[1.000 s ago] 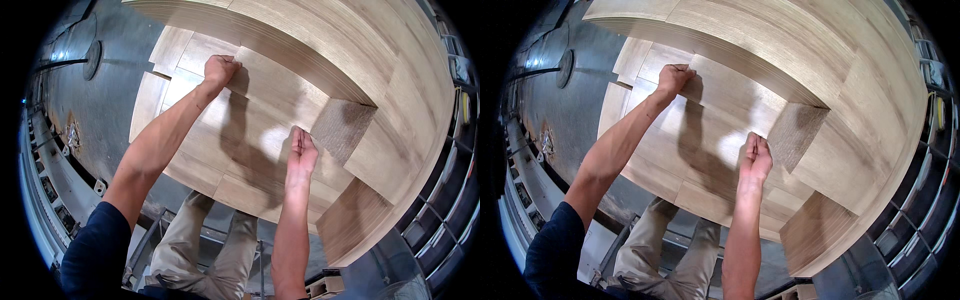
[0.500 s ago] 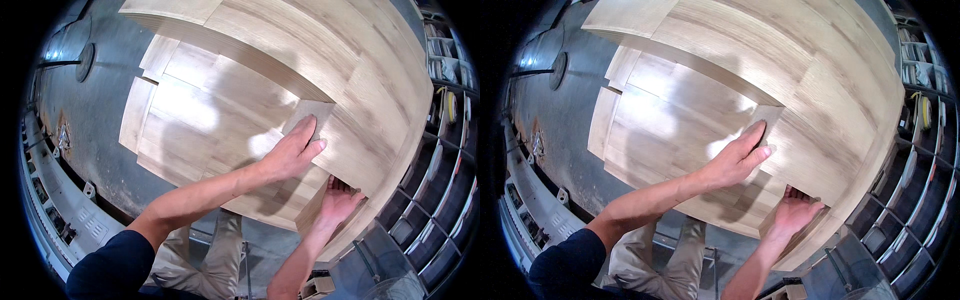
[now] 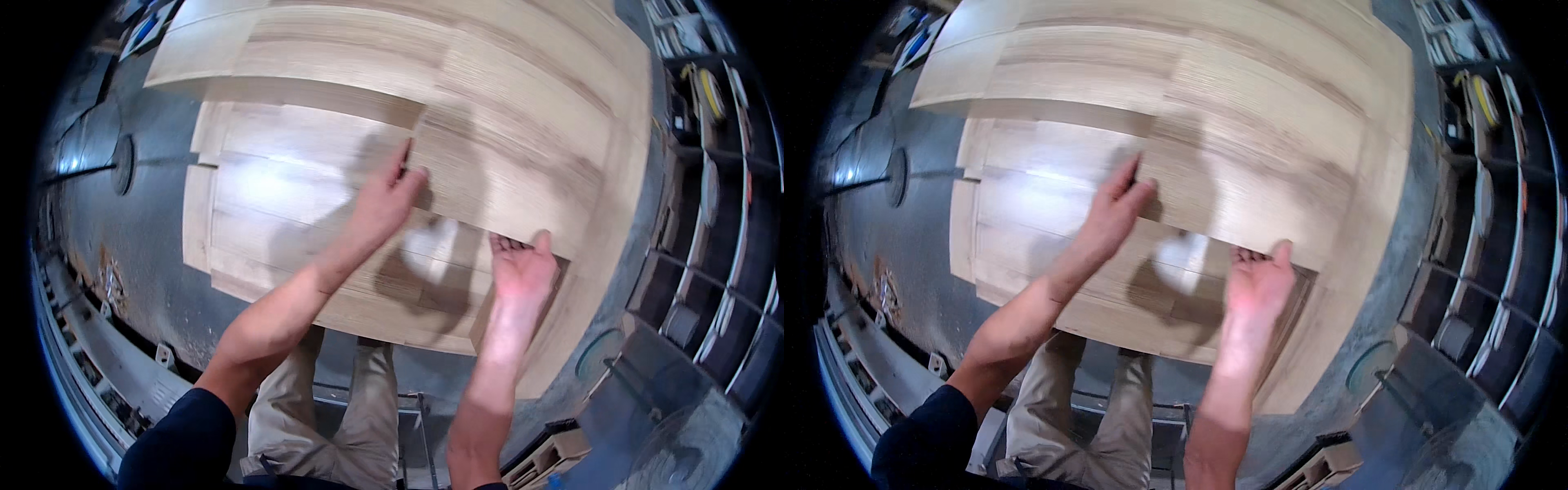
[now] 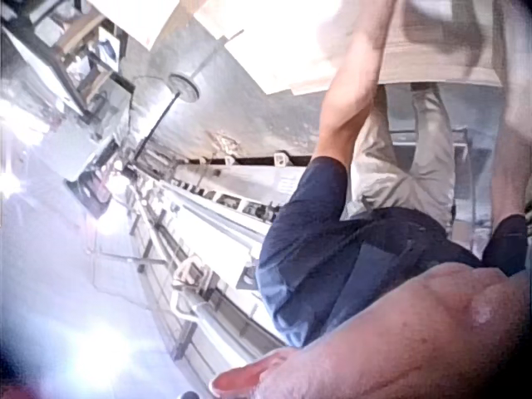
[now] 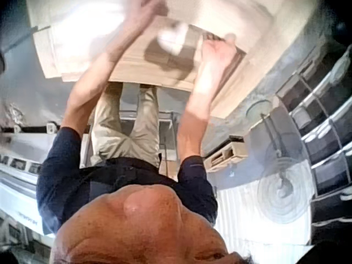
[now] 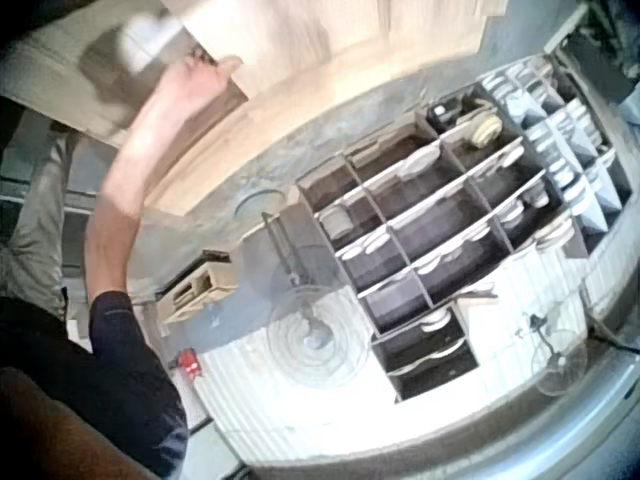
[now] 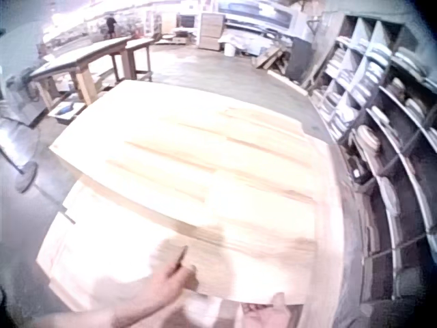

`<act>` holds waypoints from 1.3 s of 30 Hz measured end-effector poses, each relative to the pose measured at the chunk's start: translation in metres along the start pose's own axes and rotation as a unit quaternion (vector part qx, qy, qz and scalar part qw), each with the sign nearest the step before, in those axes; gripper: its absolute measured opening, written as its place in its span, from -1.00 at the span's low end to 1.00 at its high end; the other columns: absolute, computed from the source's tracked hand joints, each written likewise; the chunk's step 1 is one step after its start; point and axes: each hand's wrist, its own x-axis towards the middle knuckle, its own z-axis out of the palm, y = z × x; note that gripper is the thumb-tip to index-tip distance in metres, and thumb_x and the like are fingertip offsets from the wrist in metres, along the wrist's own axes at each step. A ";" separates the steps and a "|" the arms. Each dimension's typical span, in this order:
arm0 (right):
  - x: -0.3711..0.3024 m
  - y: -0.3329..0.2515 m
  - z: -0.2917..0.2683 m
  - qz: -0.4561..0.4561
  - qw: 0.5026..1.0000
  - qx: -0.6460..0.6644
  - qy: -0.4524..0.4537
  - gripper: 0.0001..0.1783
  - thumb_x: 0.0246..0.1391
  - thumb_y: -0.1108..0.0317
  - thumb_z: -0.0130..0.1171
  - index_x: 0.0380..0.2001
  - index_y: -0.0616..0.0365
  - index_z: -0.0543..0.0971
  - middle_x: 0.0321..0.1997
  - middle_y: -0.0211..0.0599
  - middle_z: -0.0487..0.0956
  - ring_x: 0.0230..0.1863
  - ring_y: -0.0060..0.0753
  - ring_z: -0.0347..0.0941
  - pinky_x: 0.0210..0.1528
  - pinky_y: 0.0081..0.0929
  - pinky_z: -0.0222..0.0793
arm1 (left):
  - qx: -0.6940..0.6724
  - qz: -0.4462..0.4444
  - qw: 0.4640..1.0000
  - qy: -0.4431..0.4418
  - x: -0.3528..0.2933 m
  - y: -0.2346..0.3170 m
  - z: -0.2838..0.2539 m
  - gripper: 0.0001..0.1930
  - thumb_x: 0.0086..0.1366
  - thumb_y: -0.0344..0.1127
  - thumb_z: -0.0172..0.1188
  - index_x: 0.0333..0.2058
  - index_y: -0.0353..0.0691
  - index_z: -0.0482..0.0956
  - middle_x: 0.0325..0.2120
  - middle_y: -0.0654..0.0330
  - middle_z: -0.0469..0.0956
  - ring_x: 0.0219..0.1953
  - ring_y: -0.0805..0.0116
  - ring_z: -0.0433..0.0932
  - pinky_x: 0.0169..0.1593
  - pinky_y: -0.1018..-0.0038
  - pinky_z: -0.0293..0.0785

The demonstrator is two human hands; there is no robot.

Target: The person picks up a wooden board, carries it to a partially assembled wooden structure on the floor, and places the board into a slot or space within the structure before returning to the table to pick up another board.

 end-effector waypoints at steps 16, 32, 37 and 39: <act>-0.064 -0.048 -0.031 -0.095 0.948 -0.282 -0.113 -0.34 0.13 0.19 0.13 0.14 0.45 0.22 0.19 0.07 0.27 0.19 -0.10 0.22 0.29 -0.23 0.08 | -0.073 -0.031 0.996 0.040 0.002 0.017 0.000 -0.73 0.30 -0.28 0.06 -0.07 -0.25 0.49 -0.46 0.47 0.42 -0.49 0.69 0.18 -0.40 0.67 0.12; 0.064 -0.197 -0.049 -0.147 0.815 -0.558 -0.054 -0.42 0.24 0.05 -0.08 0.01 0.45 0.39 0.05 -0.05 0.43 0.11 -0.31 0.29 0.15 -0.38 0.14 | -0.032 -0.047 0.996 0.064 0.008 0.022 0.004 -0.86 0.27 -0.30 0.12 -0.44 -0.19 0.48 -0.62 0.48 0.27 -0.57 0.65 0.11 -0.45 0.61 0.05; 0.072 -0.207 -0.057 -0.150 0.809 -0.567 -0.039 -0.44 0.23 0.07 -0.05 -0.02 0.45 0.40 0.01 -0.08 0.44 0.08 -0.33 0.30 0.15 -0.36 0.15 | -0.057 -0.043 0.995 0.065 0.007 0.027 0.013 -0.89 0.26 -0.32 0.12 -0.42 -0.19 0.48 -0.62 0.49 0.27 -0.56 0.66 0.11 -0.45 0.62 0.06; 0.069 -0.202 -0.055 -0.188 0.793 -0.579 -0.004 -0.45 0.23 0.08 -0.04 -0.02 0.44 0.40 -0.01 -0.10 0.45 0.06 -0.34 0.30 0.14 -0.38 0.15 | -0.059 -0.043 0.995 0.071 0.007 0.027 0.013 -0.89 0.27 -0.32 0.12 -0.42 -0.19 0.47 -0.62 0.49 0.27 -0.57 0.67 0.11 -0.45 0.62 0.06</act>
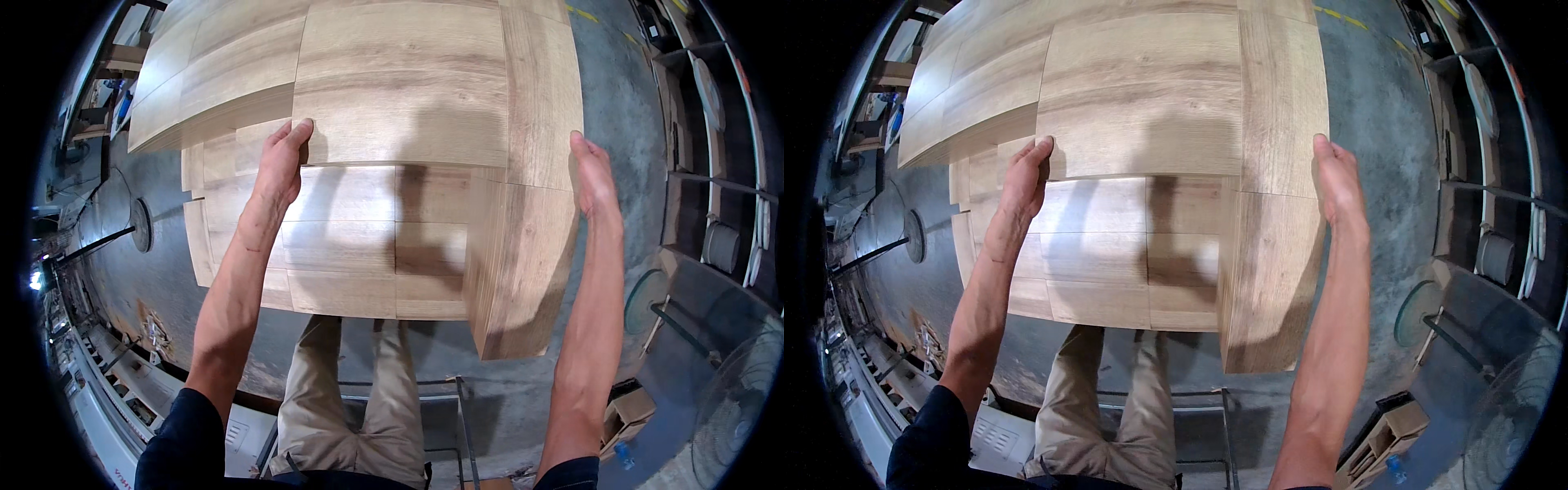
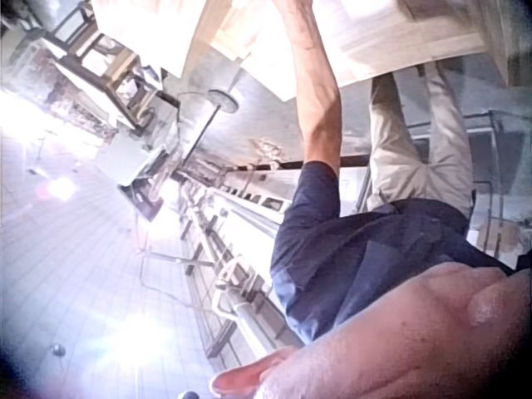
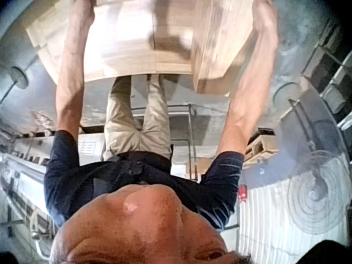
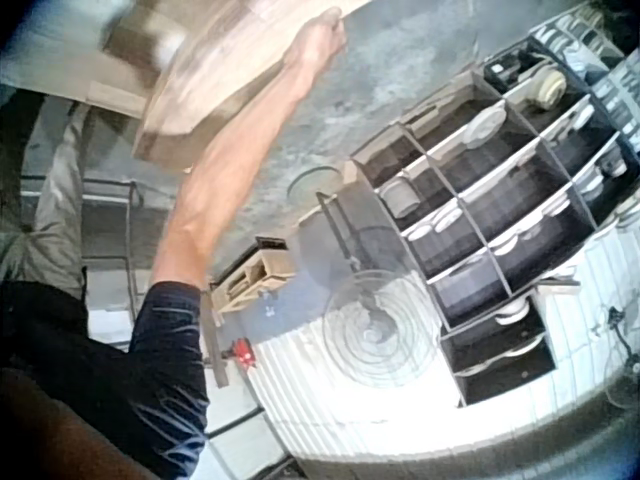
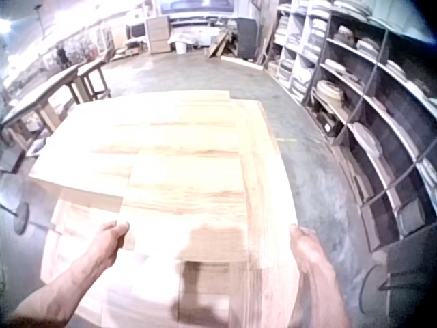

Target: The person picks up a wooden board, carries it to a partially assembled wooden structure on the floor, and places the board into a slot or space within the structure before returning to the table to pick up another board.

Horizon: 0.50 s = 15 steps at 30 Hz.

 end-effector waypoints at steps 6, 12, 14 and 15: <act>-0.004 -0.005 -0.004 0.038 0.997 0.020 -0.065 -0.29 0.16 0.00 0.06 0.13 0.43 0.27 0.21 0.00 0.29 0.29 -0.24 0.10 0.30 -0.32 -0.03 | 0.008 -0.016 1.000 0.009 -0.001 0.001 0.007 -0.86 0.26 -0.30 0.14 -0.46 -0.15 0.45 -0.64 0.50 0.26 -0.59 0.67 0.08 -0.49 0.63 0.02; -0.004 -0.004 -0.002 0.017 0.999 0.023 -0.047 -0.40 0.22 0.06 -0.02 0.07 0.43 0.34 0.11 0.00 0.39 0.18 -0.29 0.23 0.23 -0.33 0.07 | 0.026 -0.010 0.999 -0.018 0.010 -0.007 -0.011 -0.86 0.25 -0.28 0.17 -0.43 -0.17 0.45 -0.63 0.49 0.27 -0.60 0.67 0.10 -0.49 0.64 0.03; -0.001 -0.002 -0.001 0.024 0.999 0.016 -0.025 -0.41 0.22 0.06 -0.02 0.06 0.43 0.34 0.10 -0.01 0.40 0.17 -0.30 0.24 0.22 -0.33 0.08 | 0.019 -0.017 1.000 -0.017 0.008 -0.005 -0.007 -0.86 0.25 -0.28 0.17 -0.36 -0.22 0.47 -0.57 0.45 0.35 -0.55 0.67 0.20 -0.43 0.66 0.12; 0.001 -0.002 -0.001 0.030 1.000 0.008 -0.003 -0.41 0.21 0.07 -0.01 0.06 0.43 0.35 0.10 -0.02 0.41 0.16 -0.31 0.25 0.22 -0.34 0.09 | 0.018 -0.015 1.000 -0.016 0.006 -0.003 -0.004 -0.86 0.25 -0.28 0.17 -0.36 -0.22 0.47 -0.57 0.45 0.35 -0.55 0.67 0.20 -0.43 0.66 0.12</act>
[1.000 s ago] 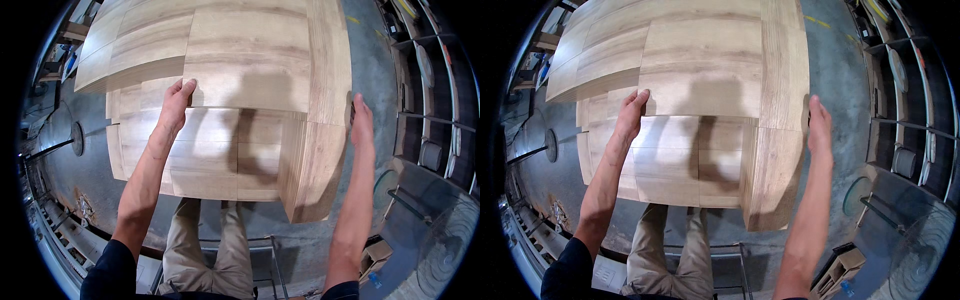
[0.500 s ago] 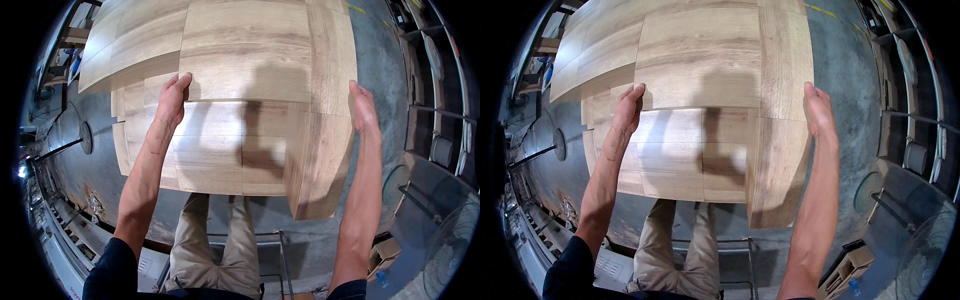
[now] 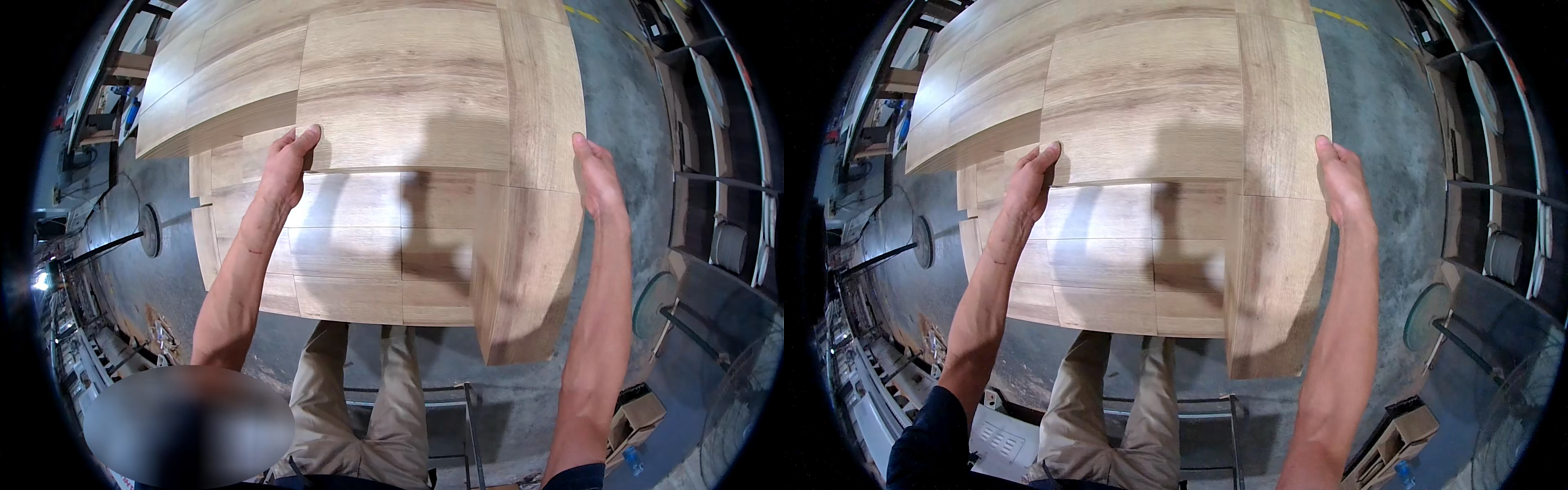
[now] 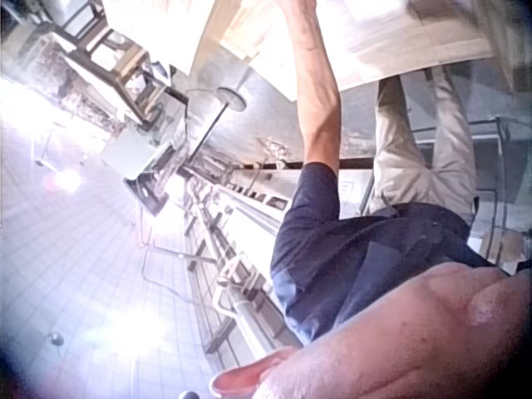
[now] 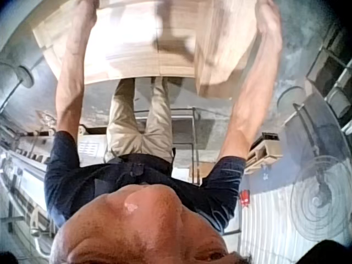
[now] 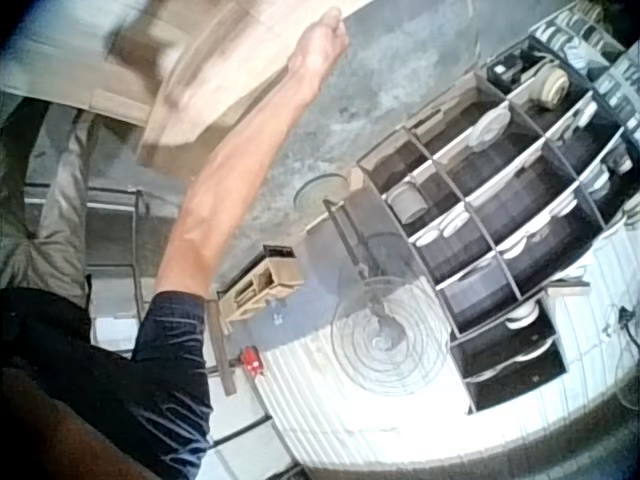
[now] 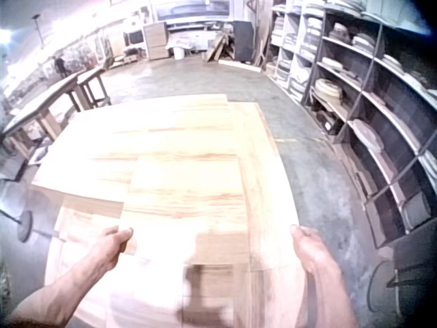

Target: The person picks up a wooden board, carries it to a partially assembled wooden structure on the floor, and places the board into a slot or space within the structure before returning to the table to pick up another board.

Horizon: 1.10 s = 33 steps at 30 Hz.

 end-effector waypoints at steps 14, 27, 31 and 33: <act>0.011 0.007 -0.009 0.014 0.995 -0.007 -0.098 -0.40 0.22 0.02 -0.05 0.04 0.41 0.38 0.10 -0.04 0.40 0.20 -0.29 0.21 0.25 -0.32 0.03 | 0.024 -0.068 0.996 -0.054 -0.001 0.014 0.001 -0.22 0.15 -0.20 0.29 0.14 -0.60 0.07 0.05 -0.03 0.36 0.18 0.30 0.24 0.27 0.51 0.04; -0.050 0.028 -0.017 -0.152 0.975 -0.022 0.159 -0.33 0.23 0.05 -0.06 0.19 0.40 0.19 0.28 0.08 0.21 0.31 -0.15 0.12 0.30 -0.34 0.01 | 0.086 -0.063 0.994 0.018 -0.011 -0.011 -0.040 -0.09 0.18 0.10 0.16 0.28 -0.36 -0.08 0.21 0.00 0.19 0.24 0.15 0.14 0.29 0.39 -0.04; -0.189 0.064 -0.015 -0.166 0.966 0.041 0.196 -0.40 0.26 0.18 -0.06 0.22 0.34 0.16 0.30 -0.01 0.21 0.29 -0.22 0.15 0.29 -0.39 0.03 | 0.161 -0.084 0.981 0.065 -0.079 -0.083 -0.129 -0.25 0.15 0.05 0.20 0.13 -0.42 0.24 0.00 -0.04 0.39 0.01 0.23 0.37 0.09 0.41 0.25; -0.268 0.121 -0.016 -0.124 0.964 0.058 0.226 -0.46 0.25 0.24 -0.05 0.20 0.33 0.22 0.27 -0.05 0.25 0.27 -0.27 0.18 0.28 -0.42 0.04 | 0.231 -0.142 0.962 0.009 -0.127 -0.122 -0.177 -0.53 0.17 -0.05 0.21 -0.12 -0.36 0.49 -0.32 0.14 0.55 -0.29 0.39 0.49 -0.19 0.48 0.39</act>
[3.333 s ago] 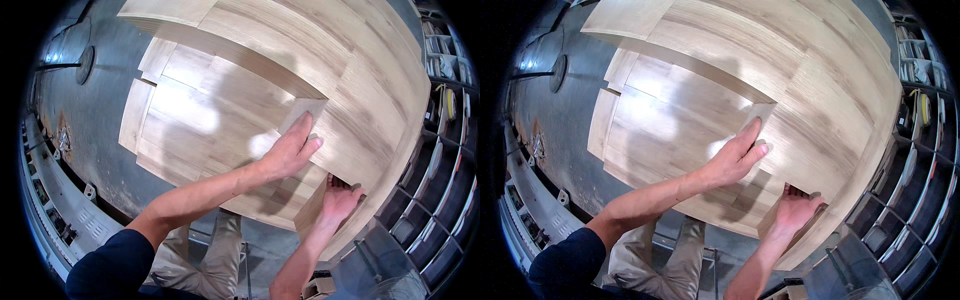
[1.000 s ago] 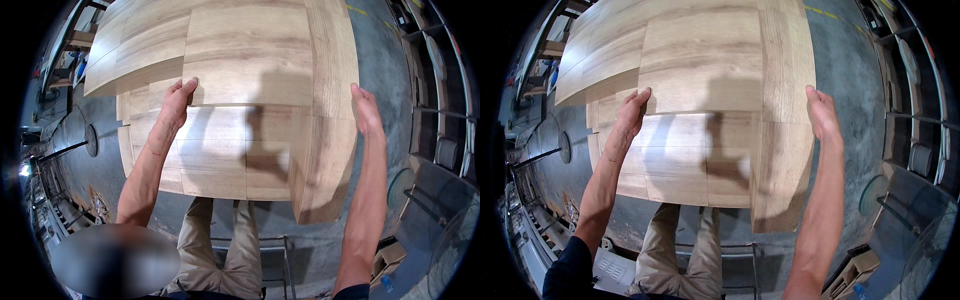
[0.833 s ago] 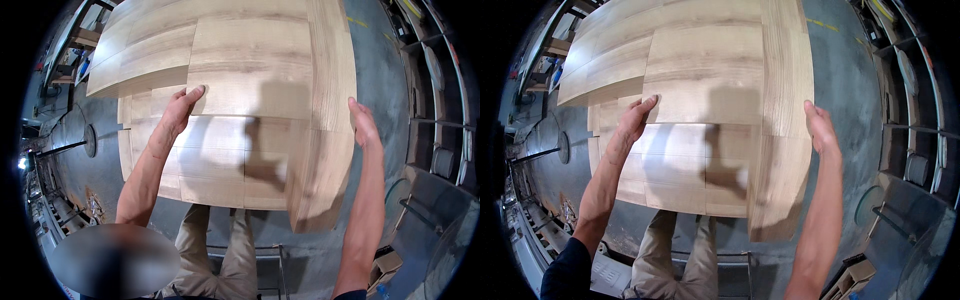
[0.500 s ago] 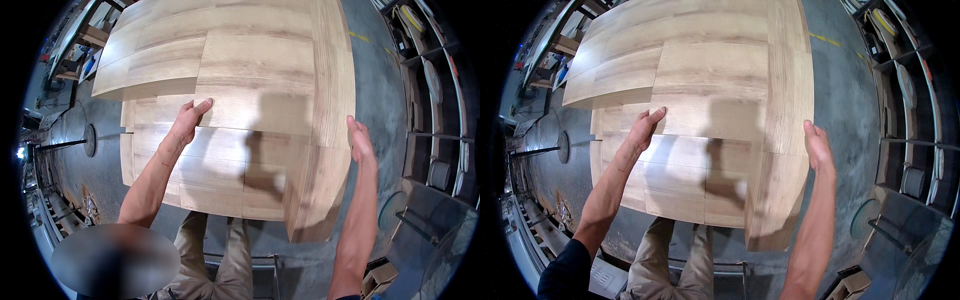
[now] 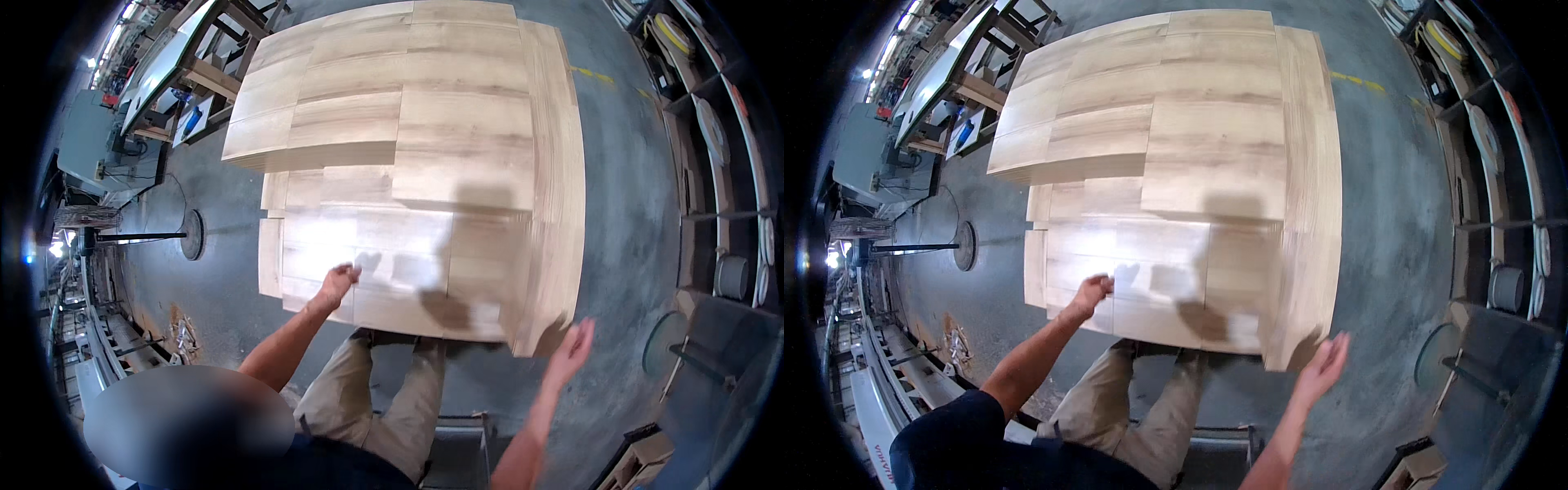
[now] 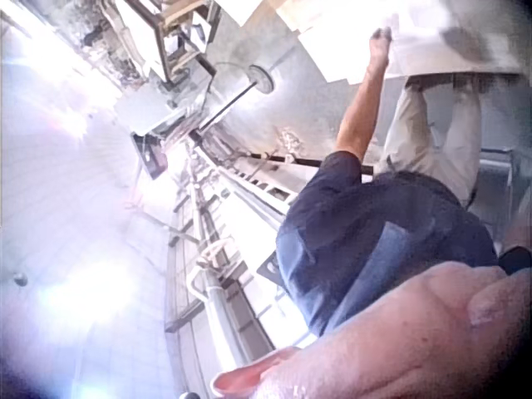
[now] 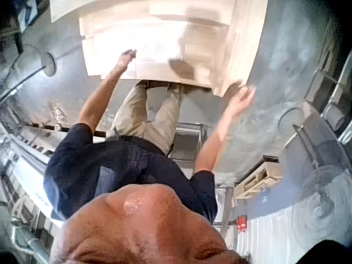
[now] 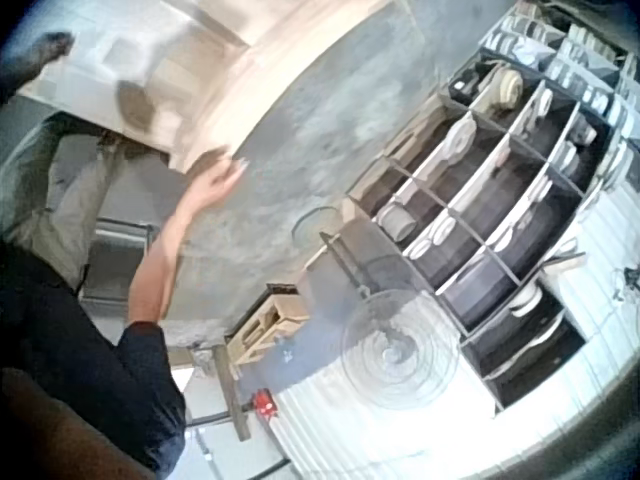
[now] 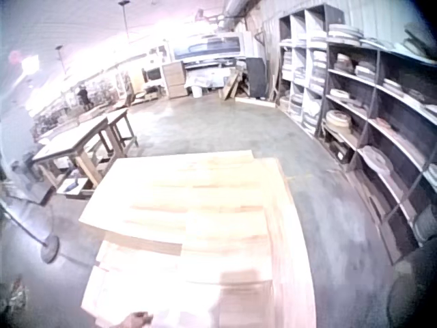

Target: The person picks up a wooden board, carries it to a partially assembled wooden structure on the floor, and places the board into a slot or space within the structure before returning to the table to pick up another board.

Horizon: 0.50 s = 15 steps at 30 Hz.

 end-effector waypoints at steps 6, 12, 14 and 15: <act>-0.303 0.070 -0.069 0.192 0.974 0.120 0.012 -0.80 0.22 0.32 0.01 -0.29 0.26 0.49 -0.35 -0.47 0.47 -0.34 -0.65 0.34 -0.23 -0.65 0.31 | 0.162 -0.126 0.972 -0.115 -0.088 -0.107 -0.060 -0.72 0.13 -0.12 0.20 -0.38 -0.25 0.62 -0.54 0.21 0.56 -0.55 0.45 0.48 -0.50 0.48 0.39; -0.575 0.018 -0.040 0.372 0.869 0.253 0.206 -0.70 0.18 0.30 0.09 -0.14 0.31 0.48 -0.27 -0.23 0.57 -0.31 -0.49 0.48 -0.20 -0.55 0.43 | 0.055 0.078 0.888 -0.449 -0.033 -0.131 -0.105 -0.69 0.20 -0.19 0.13 -0.22 -0.32 0.56 -0.45 0.19 0.56 -0.46 0.41 0.52 -0.39 0.49 0.48; -0.645 0.011 -0.023 0.401 0.836 0.243 0.285 -0.65 0.17 0.32 0.09 -0.05 0.34 0.46 -0.24 -0.20 0.57 -0.27 -0.43 0.50 -0.14 -0.46 0.46 | 0.231 -0.016 0.927 -0.294 -0.079 -0.062 -0.044 -0.86 0.17 -0.33 0.06 -0.47 -0.27 0.51 -0.54 0.25 0.51 -0.58 0.47 0.42 -0.50 0.52 0.39; -0.664 -0.005 -0.012 0.385 0.812 0.296 0.322 -0.63 0.17 0.33 0.10 -0.03 0.36 0.44 -0.23 -0.18 0.57 -0.26 -0.40 0.50 -0.15 -0.46 0.46 | 0.243 0.013 0.912 -0.331 -0.050 -0.061 -0.055 -0.84 0.18 -0.32 0.01 -0.53 -0.21 0.49 -0.58 0.25 0.49 -0.61 0.50 0.39 -0.53 0.51 0.36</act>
